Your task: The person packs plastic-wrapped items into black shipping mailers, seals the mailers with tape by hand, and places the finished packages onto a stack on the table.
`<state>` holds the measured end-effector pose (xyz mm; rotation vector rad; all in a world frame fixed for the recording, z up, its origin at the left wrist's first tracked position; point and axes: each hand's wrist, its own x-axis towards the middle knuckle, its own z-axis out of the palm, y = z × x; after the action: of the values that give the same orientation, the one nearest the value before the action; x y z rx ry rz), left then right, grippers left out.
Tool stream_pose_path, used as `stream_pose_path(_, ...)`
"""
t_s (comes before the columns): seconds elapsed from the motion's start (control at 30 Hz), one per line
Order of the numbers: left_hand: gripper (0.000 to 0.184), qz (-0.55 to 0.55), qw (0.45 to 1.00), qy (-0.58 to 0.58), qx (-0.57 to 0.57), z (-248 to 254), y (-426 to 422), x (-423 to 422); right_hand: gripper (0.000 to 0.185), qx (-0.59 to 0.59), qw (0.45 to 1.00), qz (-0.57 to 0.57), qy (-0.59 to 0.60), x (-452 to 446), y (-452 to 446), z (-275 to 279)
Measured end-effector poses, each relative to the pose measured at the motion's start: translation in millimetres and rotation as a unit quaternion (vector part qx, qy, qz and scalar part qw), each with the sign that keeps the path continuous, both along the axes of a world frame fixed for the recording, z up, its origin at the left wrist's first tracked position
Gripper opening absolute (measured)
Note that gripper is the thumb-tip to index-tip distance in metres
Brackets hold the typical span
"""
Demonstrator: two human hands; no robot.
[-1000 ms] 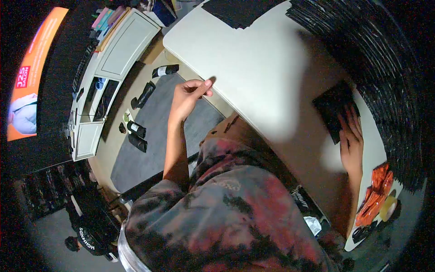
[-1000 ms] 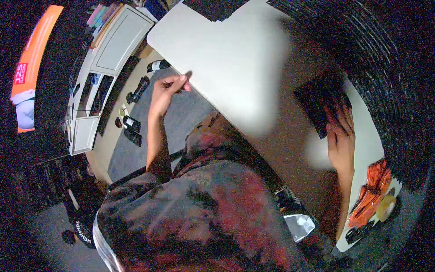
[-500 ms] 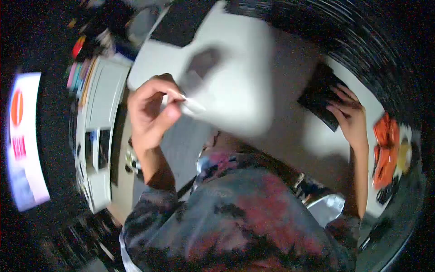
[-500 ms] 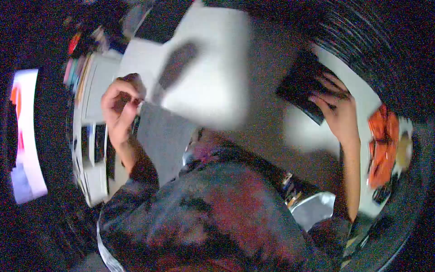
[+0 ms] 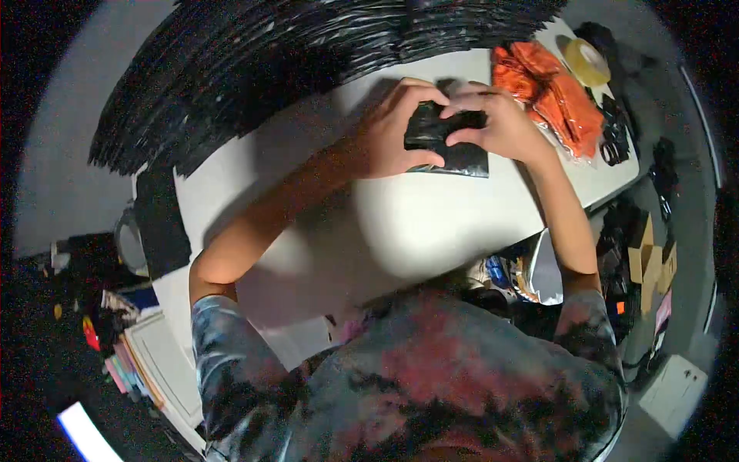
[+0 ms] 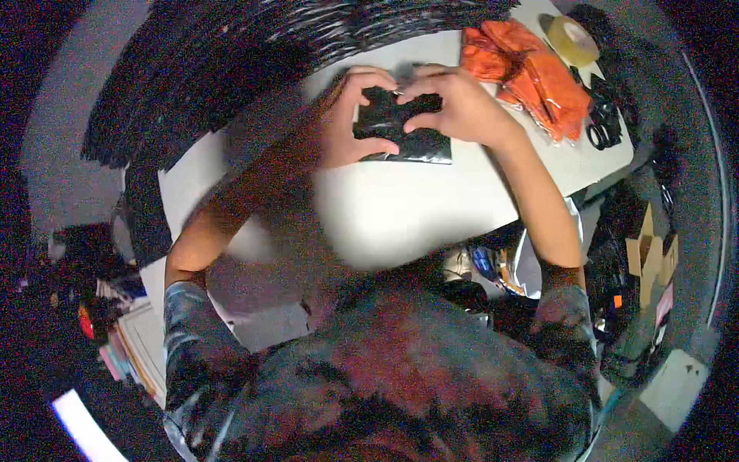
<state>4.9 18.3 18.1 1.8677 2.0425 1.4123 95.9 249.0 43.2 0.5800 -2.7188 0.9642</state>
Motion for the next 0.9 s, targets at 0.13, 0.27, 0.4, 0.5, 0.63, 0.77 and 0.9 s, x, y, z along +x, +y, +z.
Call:
stream_pose_path(0.13, 0.080, 0.004, 0.999, -0.040, 0.009, -18.5, 7.0, -9.0, 0.048, -0.017, 1.000, -0.006, -0.020, -9.7, -0.6, -3.0)
stream_pose_path(0.27, 0.077, 0.015, 0.999, -0.032, 0.003, -10.8, 6.3, -7.0, 0.061, -0.066, 0.995, 0.023, -0.067, -6.2, 15.4, -3.1)
stream_pose_path(0.4, 0.076, 0.019, 0.999, -0.046, -0.018, -11.3, 6.9, -6.4, 0.072, -0.185, 0.981, 0.010, -0.049, -3.0, 13.5, 5.8)
stream_pose_path(0.5, 0.074, 0.028, 0.998, -0.040, -0.026, -8.9, 6.6, -6.4, 0.048, -0.246, 0.966, -0.041, -0.064, -1.6, 7.0, 7.9)
stream_pose_path(0.63, 0.068, 0.024, 0.997, -0.072, -0.026, -10.2, 6.3, -4.1, 0.026, -0.232, 0.964, -0.089, -0.099, -1.2, 4.6, 7.3)
stream_pose_path(0.77, 0.064, 0.022, 0.996, -0.079, -0.037, -2.7, 6.0, -4.6, 0.019, -0.254, 0.954, -0.087, -0.129, -1.4, 7.8, 2.2)
stream_pose_path(0.9, 0.074, 0.044, 0.994, -0.086, -0.047, -0.1, 6.9, -2.9, 0.014, -0.132, 0.984, -0.116, 0.007, 0.8, 4.4, 12.9)
